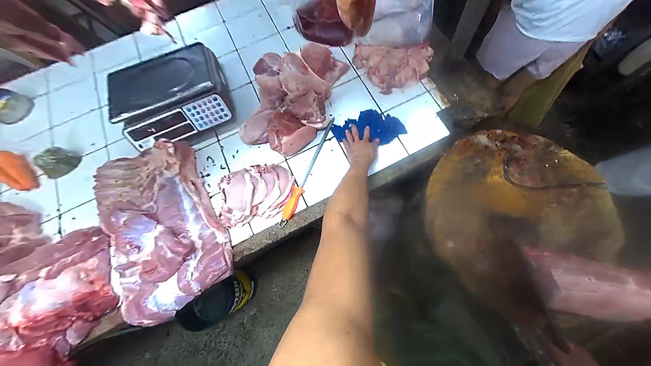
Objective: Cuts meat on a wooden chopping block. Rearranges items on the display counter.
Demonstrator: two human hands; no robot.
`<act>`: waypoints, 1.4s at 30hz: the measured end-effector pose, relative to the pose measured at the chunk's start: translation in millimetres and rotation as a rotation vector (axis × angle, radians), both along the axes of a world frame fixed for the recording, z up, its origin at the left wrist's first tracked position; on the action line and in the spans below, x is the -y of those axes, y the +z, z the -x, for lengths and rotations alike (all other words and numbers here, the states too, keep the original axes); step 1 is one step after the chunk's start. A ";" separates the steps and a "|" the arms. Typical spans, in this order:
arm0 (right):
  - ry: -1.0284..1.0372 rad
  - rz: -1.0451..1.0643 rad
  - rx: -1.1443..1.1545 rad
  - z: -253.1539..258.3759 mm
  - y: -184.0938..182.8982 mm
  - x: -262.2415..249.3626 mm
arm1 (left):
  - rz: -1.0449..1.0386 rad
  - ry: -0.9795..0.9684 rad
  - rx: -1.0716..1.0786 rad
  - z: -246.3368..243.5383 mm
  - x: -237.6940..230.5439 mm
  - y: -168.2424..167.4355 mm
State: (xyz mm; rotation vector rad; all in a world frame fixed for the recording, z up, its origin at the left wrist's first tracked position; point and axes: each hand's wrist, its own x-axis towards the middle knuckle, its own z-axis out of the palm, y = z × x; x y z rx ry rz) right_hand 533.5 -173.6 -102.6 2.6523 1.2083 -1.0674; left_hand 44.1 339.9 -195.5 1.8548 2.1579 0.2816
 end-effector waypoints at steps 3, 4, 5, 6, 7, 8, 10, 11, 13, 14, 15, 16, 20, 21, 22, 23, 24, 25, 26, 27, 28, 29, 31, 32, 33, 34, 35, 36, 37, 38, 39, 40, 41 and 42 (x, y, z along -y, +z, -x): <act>-0.036 0.156 0.003 -17.3 -16.0 -1.5 | -0.009 0.188 -0.047 -7.8 42.1 -1.1; -0.041 0.159 0.009 -17.8 -16.4 -2.0 | 0.002 0.247 -0.051 -9.5 60.5 4.0; -0.037 0.158 0.009 -17.7 -16.2 -2.3 | 0.019 0.298 -0.049 -9.8 78.9 8.7; -0.035 0.151 0.010 -17.7 -17.0 -1.8 | 0.035 0.342 -0.055 -9.4 93.9 10.9; -0.034 0.135 0.009 -17.0 -18.0 -0.2 | 0.055 0.378 -0.077 -10.0 103.9 11.2; -0.028 0.125 0.014 -16.7 -18.9 2.2 | 0.082 0.405 -0.105 -12.6 109.9 11.7; -0.018 0.113 0.022 -14.3 -19.8 5.6 | 0.172 0.431 -0.170 -19.9 109.6 14.6; -0.015 0.107 0.021 -11.7 -20.1 6.0 | 0.215 0.429 -0.204 -23.8 103.7 17.6; 0.002 0.091 0.030 -7.4 -25.1 8.4 | 0.229 0.379 -0.197 -33.1 88.2 27.8; 0.006 0.096 0.038 -4.5 -27.3 9.4 | 0.200 0.323 -0.146 -35.8 81.8 34.3; 0.012 0.102 0.052 -1.3 -28.8 10.0 | 0.182 0.254 -0.078 -36.3 76.0 42.8; 0.016 0.109 0.069 1.8 -29.8 9.9 | 0.180 0.180 -0.003 -33.4 69.6 52.0; 0.025 0.089 0.049 1.3 -25.6 10.2 | 0.048 0.123 0.211 3.4 77.0 85.5; 0.020 0.074 0.040 -1.1 -27.1 8.6 | -0.016 0.188 0.180 18.3 93.4 92.7; 0.013 0.055 0.030 -3.7 -29.5 9.5 | -0.044 0.259 0.118 34.6 114.9 97.7; -0.002 0.029 0.020 -5.4 -31.2 11.8 | -0.034 0.329 0.038 51.0 139.9 98.2; -0.026 0.008 0.016 -6.4 -32.0 13.5 | 0.008 0.396 -0.039 66.6 162.9 94.4; -0.042 0.000 0.014 -6.6 -30.7 13.7 | 0.060 0.446 -0.097 81.5 182.8 86.7; -0.048 -0.003 0.015 -6.9 -29.1 13.0 | 0.103 0.471 -0.144 94.2 200.3 79.2; -0.053 -0.007 0.012 -7.9 -28.4 12.5 | 0.123 0.476 -0.176 104.7 213.6 70.5; -0.058 -0.020 0.006 -9.2 -28.9 12.3 | 0.127 0.463 -0.212 113.7 221.7 60.6; -0.059 -0.040 0.000 -10.5 -30.4 12.7 | 0.126 0.457 -0.239 120.0 224.6 53.7; -0.045 -0.051 -0.020 -13.3 -29.4 14.8 | 0.127 0.476 -0.267 125.7 221.6 47.2; -0.043 -0.046 -0.035 -14.4 -27.6 14.5 | 0.140 0.483 -0.274 127.2 218.4 48.9; -0.040 -0.047 -0.049 -15.3 -26.4 13.5 | 0.158 0.473 -0.277 128.5 216.2 54.0; -0.033 -0.053 -0.059 -17.9 -27.0 13.7 | 0.175 0.453 -0.277 129.5 215.1 58.2; -0.027 -0.060 -0.074 -22.3 -28.3 14.8 | 0.184 0.425 -0.278 130.3 215.2 59.2; -0.024 -0.069 -0.090 -28.1 -30.8 16.8 | 0.187 0.396 -0.279 131.6 217.2 56.7; -0.022 -0.070 -0.110 -32.3 -33.5 19.1 | 0.198 0.378 -0.277 134.1 223.0 54.1; -0.023 -0.068 -0.133 -32.3 -36.7 20.1 | 0.219 0.364 -0.269 139.2 233.2 55.2; -0.027 -0.073 -0.159 -30.6 -38.5 18.3 | 0.245 0.341 -0.279 142.2 240.0 61.5; -0.030 -0.079 -0.176 -29.6 -37.2 16.2 | 0.268 0.308 -0.296 136.8 237.3 68.0; -0.028 -0.079 -0.184 -27.7 -32.5 14.8 | 0.309 0.280 -0.317 129.6 233.4 71.5; -0.019 -0.078 -0.185 -22.5 -24.4 5.2 | 0.323 0.269 -0.312 125.9 226.0 74.0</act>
